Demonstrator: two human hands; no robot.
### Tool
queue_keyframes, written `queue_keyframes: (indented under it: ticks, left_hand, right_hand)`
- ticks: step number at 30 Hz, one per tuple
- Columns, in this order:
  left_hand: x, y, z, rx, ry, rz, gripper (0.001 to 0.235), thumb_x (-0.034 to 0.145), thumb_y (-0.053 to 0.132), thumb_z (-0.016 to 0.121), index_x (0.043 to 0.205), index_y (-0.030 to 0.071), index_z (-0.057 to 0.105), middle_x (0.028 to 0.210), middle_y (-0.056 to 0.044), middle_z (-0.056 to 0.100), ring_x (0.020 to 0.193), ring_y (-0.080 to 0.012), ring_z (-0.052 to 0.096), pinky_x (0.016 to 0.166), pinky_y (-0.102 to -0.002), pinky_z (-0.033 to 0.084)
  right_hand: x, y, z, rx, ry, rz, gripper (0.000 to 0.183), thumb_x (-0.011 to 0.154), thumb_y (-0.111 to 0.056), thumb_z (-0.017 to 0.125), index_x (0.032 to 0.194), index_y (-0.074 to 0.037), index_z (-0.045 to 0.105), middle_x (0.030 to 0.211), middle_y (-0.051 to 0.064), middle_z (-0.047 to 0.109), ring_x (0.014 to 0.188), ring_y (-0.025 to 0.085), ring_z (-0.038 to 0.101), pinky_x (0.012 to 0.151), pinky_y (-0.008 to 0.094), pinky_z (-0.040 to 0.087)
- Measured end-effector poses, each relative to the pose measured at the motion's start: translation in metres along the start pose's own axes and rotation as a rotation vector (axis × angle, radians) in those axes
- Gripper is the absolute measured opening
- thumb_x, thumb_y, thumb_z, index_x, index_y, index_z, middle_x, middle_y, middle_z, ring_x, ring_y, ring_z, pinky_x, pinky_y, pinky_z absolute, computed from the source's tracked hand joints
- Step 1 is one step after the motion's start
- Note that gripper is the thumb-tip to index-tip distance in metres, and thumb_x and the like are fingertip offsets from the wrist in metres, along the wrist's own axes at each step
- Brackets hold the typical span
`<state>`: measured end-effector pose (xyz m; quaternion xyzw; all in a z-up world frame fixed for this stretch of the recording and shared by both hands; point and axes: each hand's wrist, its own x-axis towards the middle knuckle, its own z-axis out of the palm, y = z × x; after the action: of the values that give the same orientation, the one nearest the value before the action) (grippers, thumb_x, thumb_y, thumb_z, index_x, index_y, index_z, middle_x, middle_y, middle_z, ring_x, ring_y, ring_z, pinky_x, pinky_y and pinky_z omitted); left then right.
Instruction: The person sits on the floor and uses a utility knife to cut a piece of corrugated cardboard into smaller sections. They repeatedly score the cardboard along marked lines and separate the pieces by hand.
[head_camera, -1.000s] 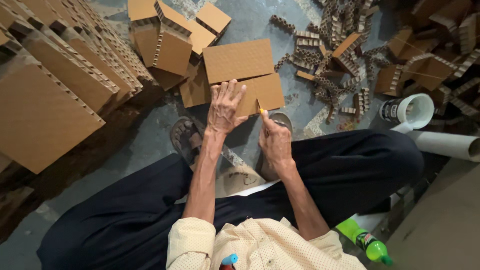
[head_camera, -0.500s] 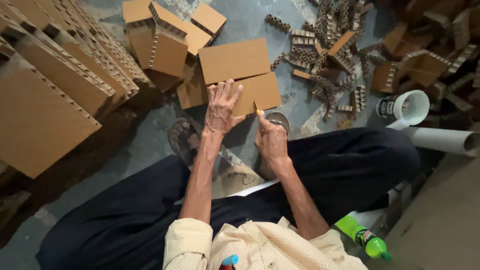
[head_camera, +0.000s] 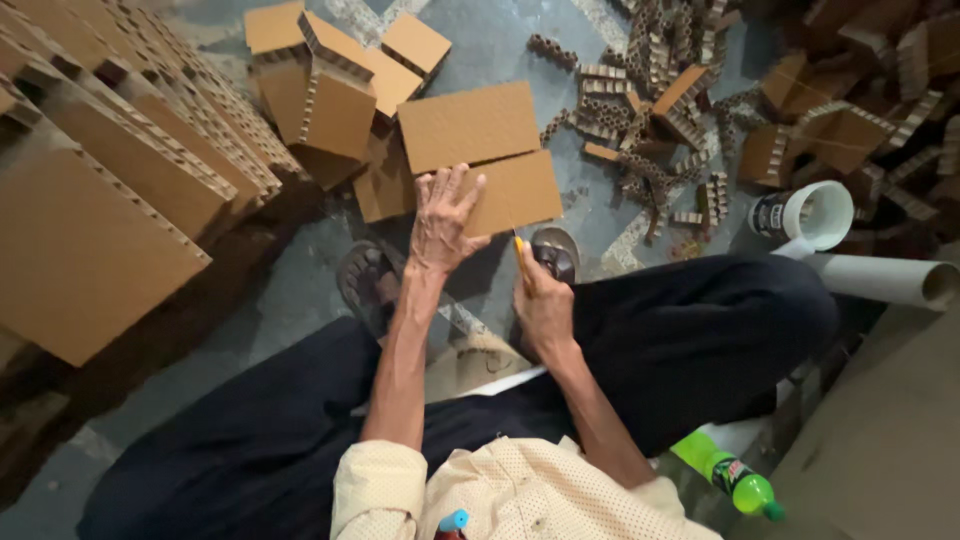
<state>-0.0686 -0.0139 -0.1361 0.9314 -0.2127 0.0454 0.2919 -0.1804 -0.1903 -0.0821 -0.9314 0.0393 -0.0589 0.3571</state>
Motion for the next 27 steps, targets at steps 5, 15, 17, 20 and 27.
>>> queue_keyframes:
  ticks: [5, 15, 17, 20, 27]
  left_hand:
    - [-0.001, 0.001, -0.001, 0.005, -0.018, -0.004, 0.099, 0.055, 0.037, 0.094, 0.143, 0.009, 0.058, 0.147, -0.022, 0.050, 0.136, -0.0412, 0.044, 0.117, -0.058, 0.027]
    - [0.001, 0.002, -0.002, -0.037, 0.028, -0.004, 0.095, 0.056, 0.034, 0.094, 0.141, 0.010, 0.059, 0.146, -0.021, 0.052, 0.136, -0.0399, 0.045, 0.118, -0.055, 0.027]
    - [0.000, 0.002, -0.002, -0.036, 0.009, -0.018, 0.096, 0.054, 0.033, 0.094, 0.141, 0.010, 0.060, 0.146, -0.021, 0.052, 0.137, -0.0396, 0.045, 0.118, -0.055, 0.027]
    - [-0.002, 0.001, 0.000, -0.035, 0.005, -0.012, 0.095, 0.057, 0.031, 0.093, 0.143, 0.010, 0.059, 0.148, -0.020, 0.051, 0.137, -0.0384, 0.045, 0.120, -0.054, 0.027]
    - [0.000, -0.002, 0.004, -0.009, 0.009, -0.001, 0.095, 0.058, 0.031, 0.094, 0.144, 0.011, 0.058, 0.149, -0.019, 0.051, 0.139, -0.0376, 0.044, 0.120, -0.054, 0.026]
  right_hand:
    - [0.013, -0.038, -0.047, -0.119, -0.151, 0.176, 0.051, 0.084, -0.009, 0.072, 0.135, -0.008, 0.067, 0.071, 0.027, 0.067, 0.059, 0.036, 0.071, 0.059, 0.043, 0.054]
    - [0.088, -0.023, 0.008, -0.021, 0.018, -0.094, 0.041, 0.090, -0.007, 0.067, 0.131, -0.004, 0.069, 0.092, 0.027, 0.071, 0.081, 0.040, 0.074, 0.069, 0.042, 0.058]
    - [0.085, -0.021, 0.009, -0.021, 0.022, -0.094, 0.042, 0.089, -0.007, 0.066, 0.130, -0.004, 0.070, 0.092, 0.027, 0.072, 0.081, 0.039, 0.074, 0.070, 0.042, 0.059]
    - [0.088, -0.023, 0.007, -0.013, -0.030, -0.054, 0.039, 0.091, -0.007, 0.065, 0.130, -0.003, 0.069, 0.091, 0.026, 0.072, 0.077, 0.038, 0.074, 0.068, 0.042, 0.059]
    - [0.101, -0.011, 0.007, -0.091, -0.091, -0.105, 0.038, 0.089, -0.007, 0.068, 0.126, -0.001, 0.070, 0.085, 0.029, 0.070, 0.072, 0.038, 0.073, 0.068, 0.043, 0.058]
